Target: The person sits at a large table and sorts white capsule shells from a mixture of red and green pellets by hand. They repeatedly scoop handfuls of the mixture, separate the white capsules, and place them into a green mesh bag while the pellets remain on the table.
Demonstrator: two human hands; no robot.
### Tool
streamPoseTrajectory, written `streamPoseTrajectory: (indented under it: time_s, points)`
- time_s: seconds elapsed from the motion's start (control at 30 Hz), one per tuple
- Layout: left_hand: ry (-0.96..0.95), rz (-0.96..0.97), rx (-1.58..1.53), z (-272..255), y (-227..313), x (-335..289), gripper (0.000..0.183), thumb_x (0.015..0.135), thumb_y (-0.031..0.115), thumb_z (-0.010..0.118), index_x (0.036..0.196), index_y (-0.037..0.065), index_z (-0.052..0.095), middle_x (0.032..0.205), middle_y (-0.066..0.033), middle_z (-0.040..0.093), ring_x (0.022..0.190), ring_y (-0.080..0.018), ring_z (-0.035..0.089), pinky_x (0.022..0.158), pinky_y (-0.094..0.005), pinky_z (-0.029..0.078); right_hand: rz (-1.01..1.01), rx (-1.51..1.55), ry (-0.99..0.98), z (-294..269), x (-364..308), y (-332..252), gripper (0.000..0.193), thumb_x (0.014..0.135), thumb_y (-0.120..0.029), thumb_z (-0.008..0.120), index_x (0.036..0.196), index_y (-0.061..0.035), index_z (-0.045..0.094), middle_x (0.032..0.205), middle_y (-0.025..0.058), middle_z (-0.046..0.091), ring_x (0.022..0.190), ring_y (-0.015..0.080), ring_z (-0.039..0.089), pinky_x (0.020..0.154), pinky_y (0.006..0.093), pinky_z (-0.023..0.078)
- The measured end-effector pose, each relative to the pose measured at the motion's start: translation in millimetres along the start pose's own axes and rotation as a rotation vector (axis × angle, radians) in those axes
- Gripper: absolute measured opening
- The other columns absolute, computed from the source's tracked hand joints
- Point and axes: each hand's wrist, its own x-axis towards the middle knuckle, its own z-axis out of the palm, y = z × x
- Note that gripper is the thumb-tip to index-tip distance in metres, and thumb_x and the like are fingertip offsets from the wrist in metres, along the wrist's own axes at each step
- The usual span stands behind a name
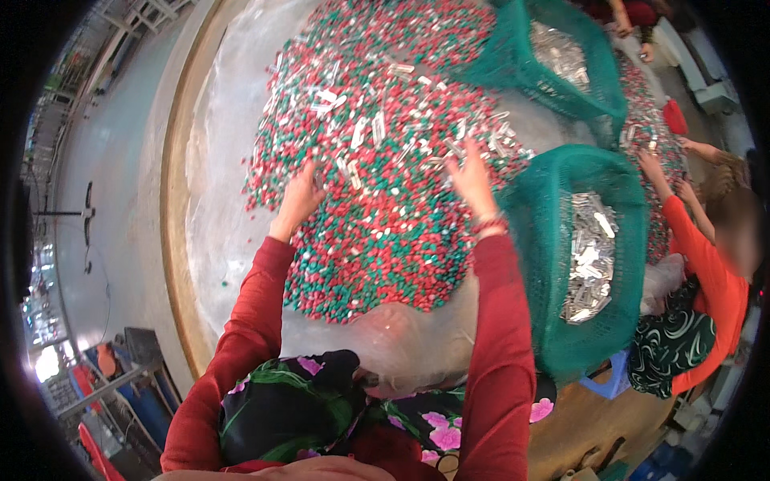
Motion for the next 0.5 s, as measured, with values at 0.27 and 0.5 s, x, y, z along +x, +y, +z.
streamPoseTrajectory:
  time_s: [0.27, 0.5]
  points:
    - [-0.141, -0.264, -0.351, -59, 1, 5, 0.038, 0.078, 0.004, 0.058, 0.115, -0.002, 0.049, 0.083, -0.0129, 0.064, 0.072, -0.0212, 0.066, 0.061, -0.0331, 0.051, 0.243, -0.312, -0.046, -10, 81, 59, 0.072, 0.082, -0.051, 0.055, 0.138, -0.0100, 0.036, 0.127, 0.0262, 0.047, 0.117, 0.0438, 0.043, 0.098, 0.0508, 0.034]
    - [0.045, -0.392, -0.755, -96, -10, 0, 0.024, 0.089, 0.007, 0.053, 0.110, -0.002, 0.052, 0.089, -0.0111, 0.063, 0.082, -0.0186, 0.066, 0.068, -0.0278, 0.054, 0.190, -0.385, -0.198, 18, 47, 24, 0.095, 0.060, -0.060, 0.074, 0.132, -0.0082, 0.041, 0.125, 0.0242, 0.043, 0.118, 0.0457, 0.037, 0.102, 0.0551, 0.023]
